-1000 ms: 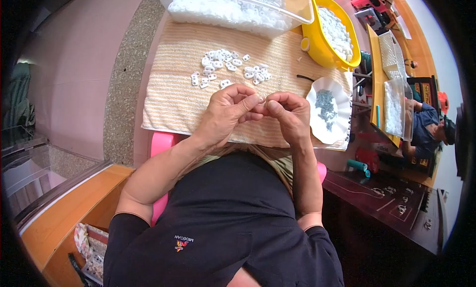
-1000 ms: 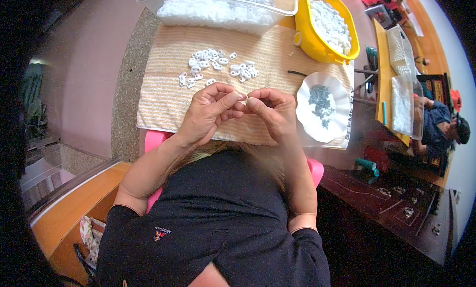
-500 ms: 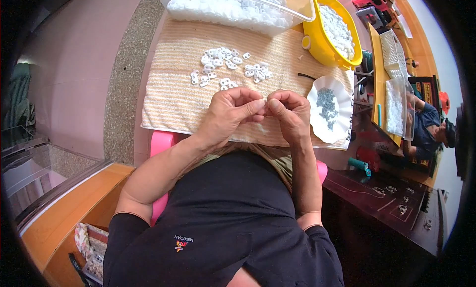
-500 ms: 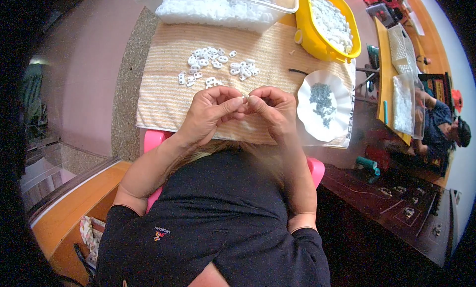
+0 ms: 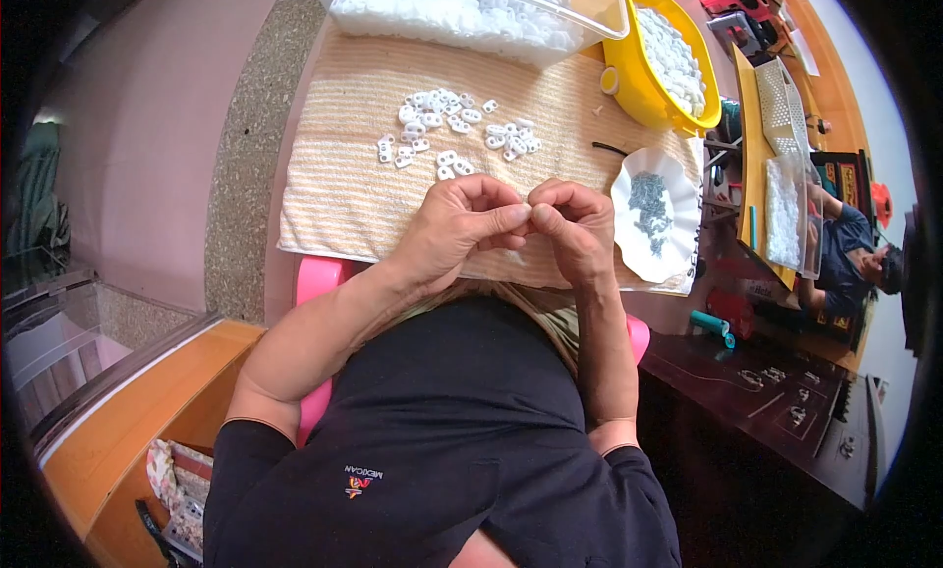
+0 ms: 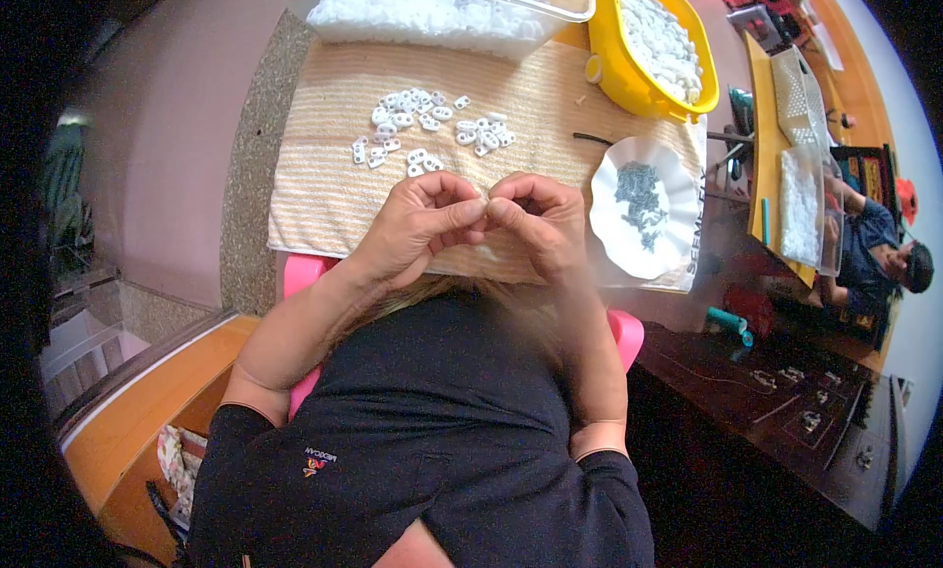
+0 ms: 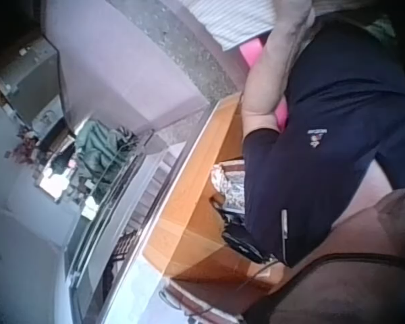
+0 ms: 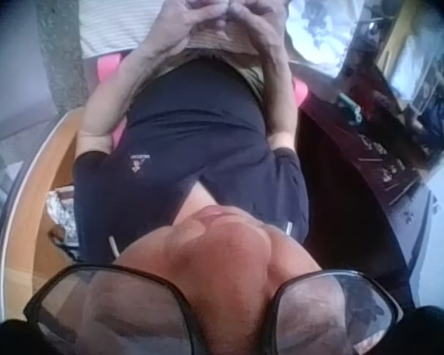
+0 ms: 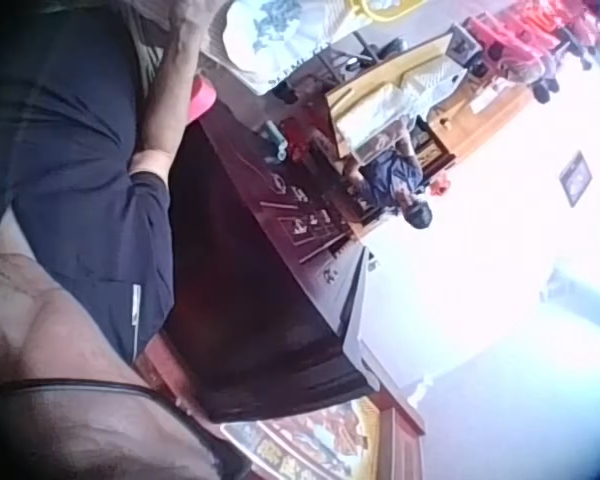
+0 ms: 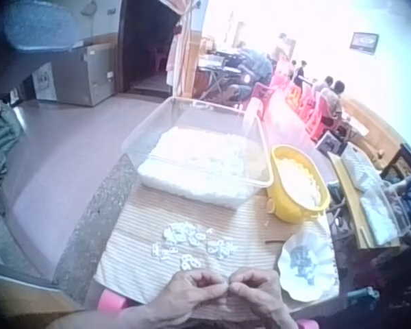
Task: Assembling small white plastic components manually at a workbench.
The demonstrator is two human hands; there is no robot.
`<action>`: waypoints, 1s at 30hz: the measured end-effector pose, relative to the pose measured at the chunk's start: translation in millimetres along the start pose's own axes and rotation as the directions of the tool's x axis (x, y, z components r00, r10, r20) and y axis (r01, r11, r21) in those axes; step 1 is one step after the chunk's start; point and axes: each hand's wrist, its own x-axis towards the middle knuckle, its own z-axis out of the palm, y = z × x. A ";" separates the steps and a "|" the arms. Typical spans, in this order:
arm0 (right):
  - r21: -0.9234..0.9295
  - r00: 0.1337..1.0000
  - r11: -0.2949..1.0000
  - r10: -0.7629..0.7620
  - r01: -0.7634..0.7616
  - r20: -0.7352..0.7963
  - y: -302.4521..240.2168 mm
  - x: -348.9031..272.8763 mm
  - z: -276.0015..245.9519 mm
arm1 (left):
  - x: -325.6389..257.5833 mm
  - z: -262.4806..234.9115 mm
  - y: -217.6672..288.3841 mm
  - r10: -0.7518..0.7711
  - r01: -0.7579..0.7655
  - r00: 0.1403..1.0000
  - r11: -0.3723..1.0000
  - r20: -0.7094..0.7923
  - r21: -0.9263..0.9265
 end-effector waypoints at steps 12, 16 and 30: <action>-0.084 0.994 0.996 -0.017 0.026 0.104 -3.7 -0.4 -2.8 | 0.8 -2.1 -0.9 -0.001 0.003 0.997 1.000 0.075 -0.019; -0.059 0.995 0.998 0.001 0.005 0.096 -9.6 -2.9 4.0 | 0.6 -2.2 -0.8 0.009 -0.007 0.998 0.999 0.065 -0.032; 0.018 0.999 0.999 0.039 -0.039 -0.015 2.5 -4.3 0.2 | 1.5 -1.7 -2.1 0.042 -0.042 0.998 0.999 -0.048 -0.004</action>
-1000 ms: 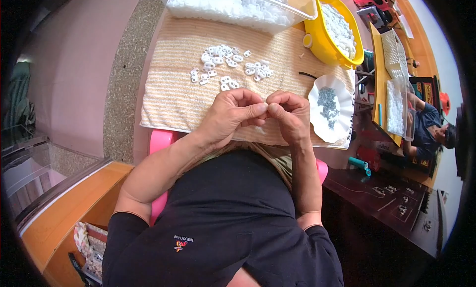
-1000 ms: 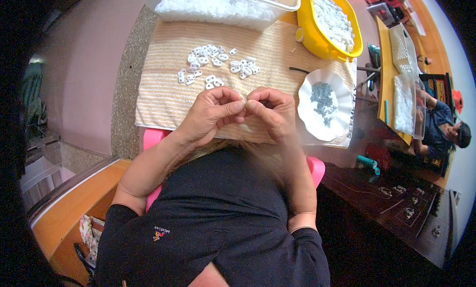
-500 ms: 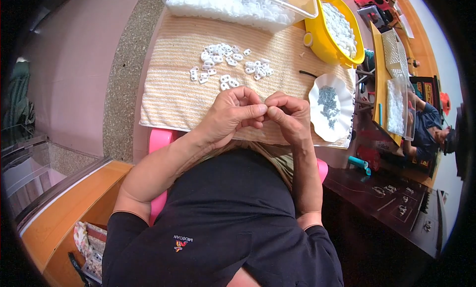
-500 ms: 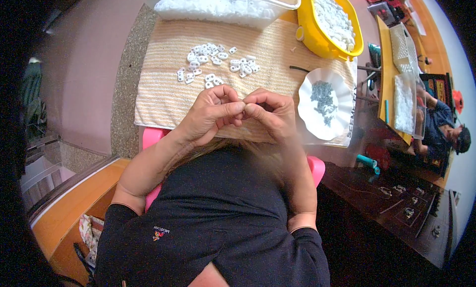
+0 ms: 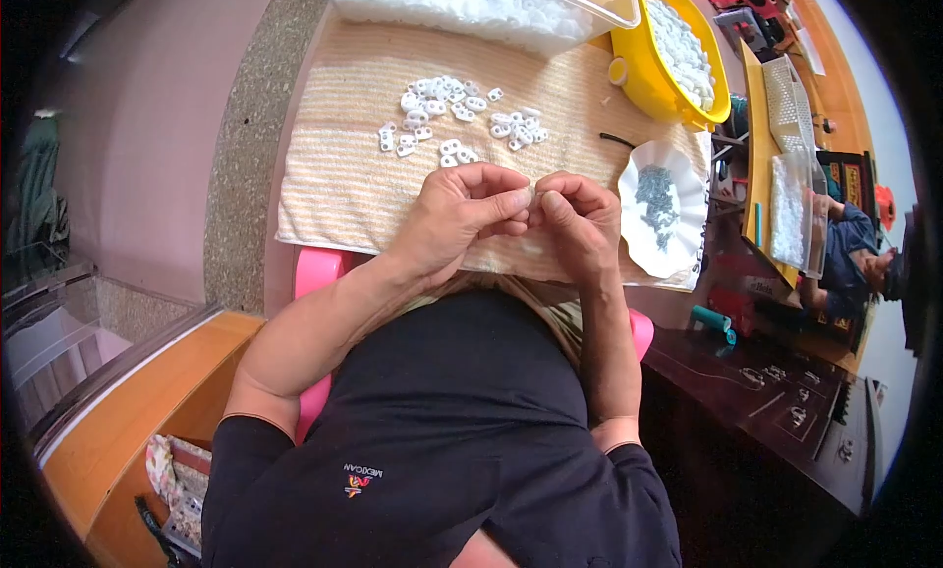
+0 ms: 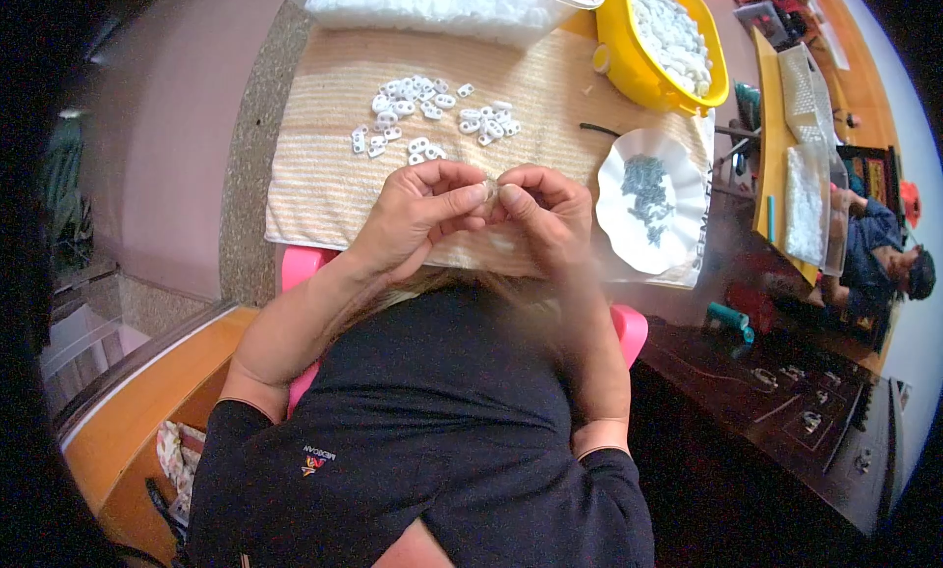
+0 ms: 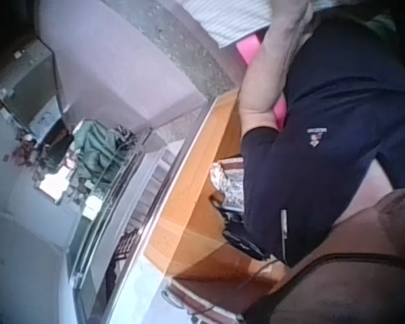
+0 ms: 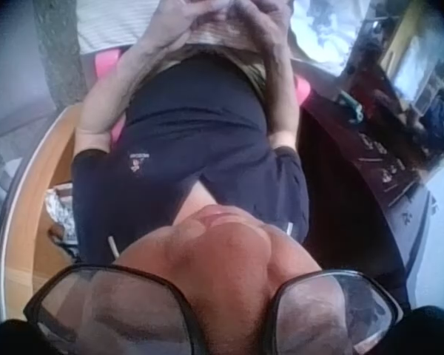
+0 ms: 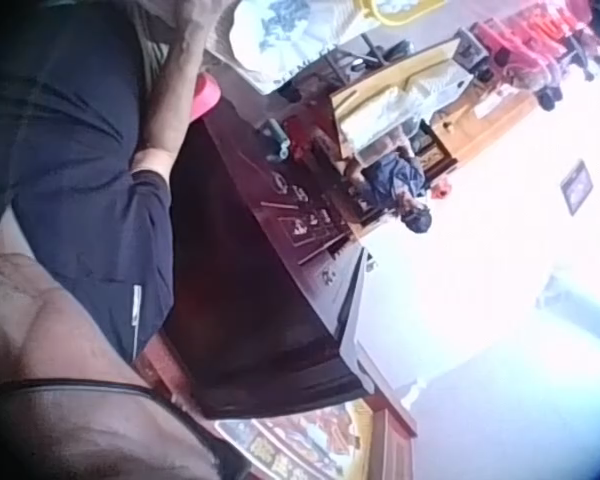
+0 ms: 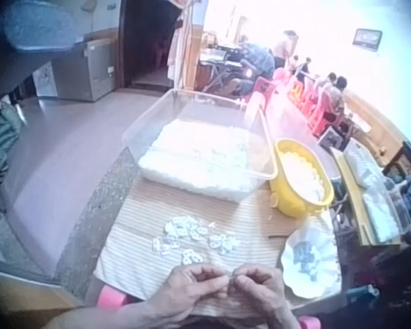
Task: Assembling small white plastic components manually at a workbench.
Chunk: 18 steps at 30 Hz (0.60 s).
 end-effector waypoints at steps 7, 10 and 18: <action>0.001 0.999 1.000 0.011 -0.011 -0.043 2.0 0.3 0.9 | -1.3 2.0 1.4 -0.016 0.015 1.000 1.000 -0.021 -0.022; -0.021 0.999 1.000 0.005 -0.006 -0.035 3.7 -0.1 -0.2 | -0.9 -0.8 -0.6 -0.017 0.017 1.000 1.000 0.004 -0.007; -0.067 1.000 0.998 0.011 -0.013 -0.025 2.0 -1.1 0.5 | -0.4 -0.4 -1.5 -0.015 0.015 1.000 1.000 0.002 0.000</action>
